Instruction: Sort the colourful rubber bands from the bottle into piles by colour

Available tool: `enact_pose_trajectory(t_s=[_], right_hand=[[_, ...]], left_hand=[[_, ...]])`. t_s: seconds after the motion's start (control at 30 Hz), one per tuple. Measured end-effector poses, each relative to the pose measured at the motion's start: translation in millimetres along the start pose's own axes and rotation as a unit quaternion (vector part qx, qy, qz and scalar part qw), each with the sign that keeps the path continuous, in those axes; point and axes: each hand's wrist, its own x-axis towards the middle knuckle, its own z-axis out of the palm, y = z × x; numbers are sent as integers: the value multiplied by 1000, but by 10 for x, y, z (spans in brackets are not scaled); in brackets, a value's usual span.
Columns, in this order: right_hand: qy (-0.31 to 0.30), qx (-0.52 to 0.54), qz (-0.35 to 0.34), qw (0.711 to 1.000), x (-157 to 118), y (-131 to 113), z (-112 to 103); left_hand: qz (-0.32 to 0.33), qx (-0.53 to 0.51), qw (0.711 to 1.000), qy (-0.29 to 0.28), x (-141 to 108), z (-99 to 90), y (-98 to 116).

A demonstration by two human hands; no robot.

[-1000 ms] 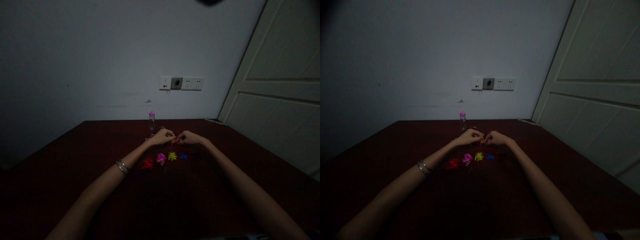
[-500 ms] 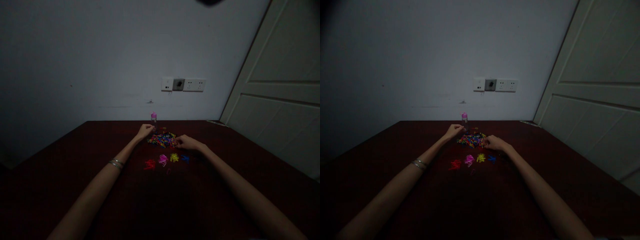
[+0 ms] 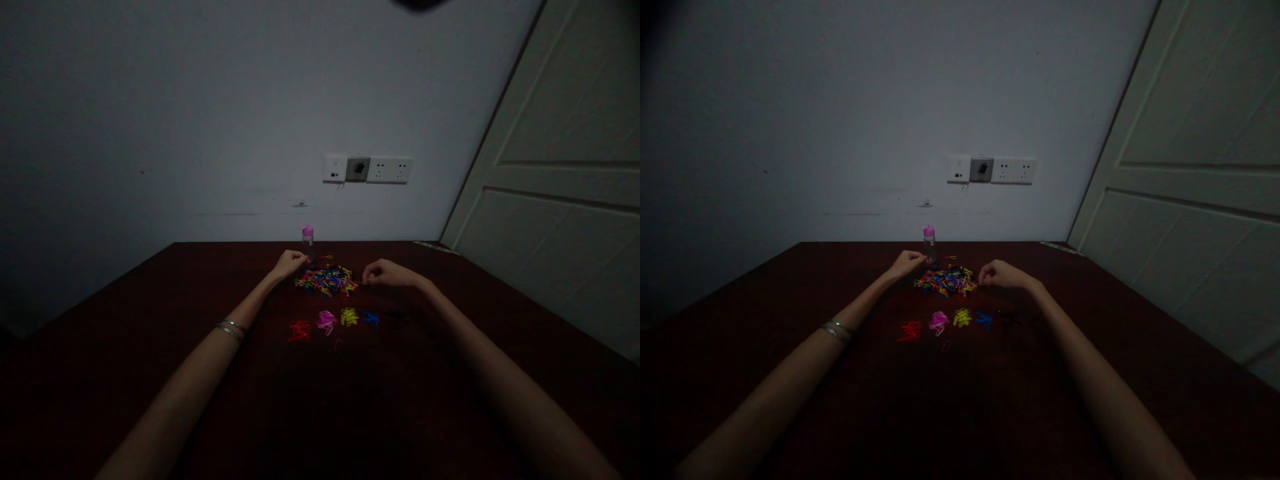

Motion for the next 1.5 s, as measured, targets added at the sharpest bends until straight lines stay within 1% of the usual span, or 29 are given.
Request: enact_pose_trajectory(t_s=[0.1, 0.17, 0.27, 0.37, 0.43, 0.5, 0.6, 0.67, 0.8, 0.93, 1.03, 1.2, 1.33, 1.5], right_hand=[[-59, 24, 52, 997, -110, 109, -163], [-111, 40, 85, 989, -171, 169, -207], [-175, 56, 125, 975, -210, 211, -190], [-200, 49, 156, 966, -173, 203, -159], [-183, 43, 153, 970, -113, 189, -169], [-137, 39, 126, 982, -33, 176, -199], [-57, 25, 72, 995, 103, 169, -218], [-29, 11, 55, 998, 188, 181, -182], [-6, -14, 44, 999, 309, 266, -29], [14, -34, 42, 998, 343, 377, 69], [13, -40, 40, 998, 335, 407, 87], [15, -48, 51, 997, 321, 360, 125], [29, -58, 49, 997, 313, 340, 145], [39, -57, 53, 996, 296, 382, 121]], left_hand=[[-3, 28, 999, -41, 31, -139, -15], [-4, 45, 997, -62, 49, -256, -28], [-15, 46, 995, -84, 53, -390, -60], [-37, 30, 995, -91, 24, -442, -80], [-51, 29, 994, -90, 0, -449, -81], [-53, 38, 994, -91, -12, -450, -79], [-33, 61, 993, -95, 4, -445, -89], [-17, 70, 993, -98, 25, -430, -107], [1, 76, 990, -115, 53, -377, -138], [12, 81, 990, -118, 49, -328, -131], [9, 78, 991, -112, 30, -301, -98], [10, 75, 992, -105, 0, -251, -52], [18, 79, 990, -111, -4, -216, -62], [25, 83, 989, -116, -11, -201, -55]])
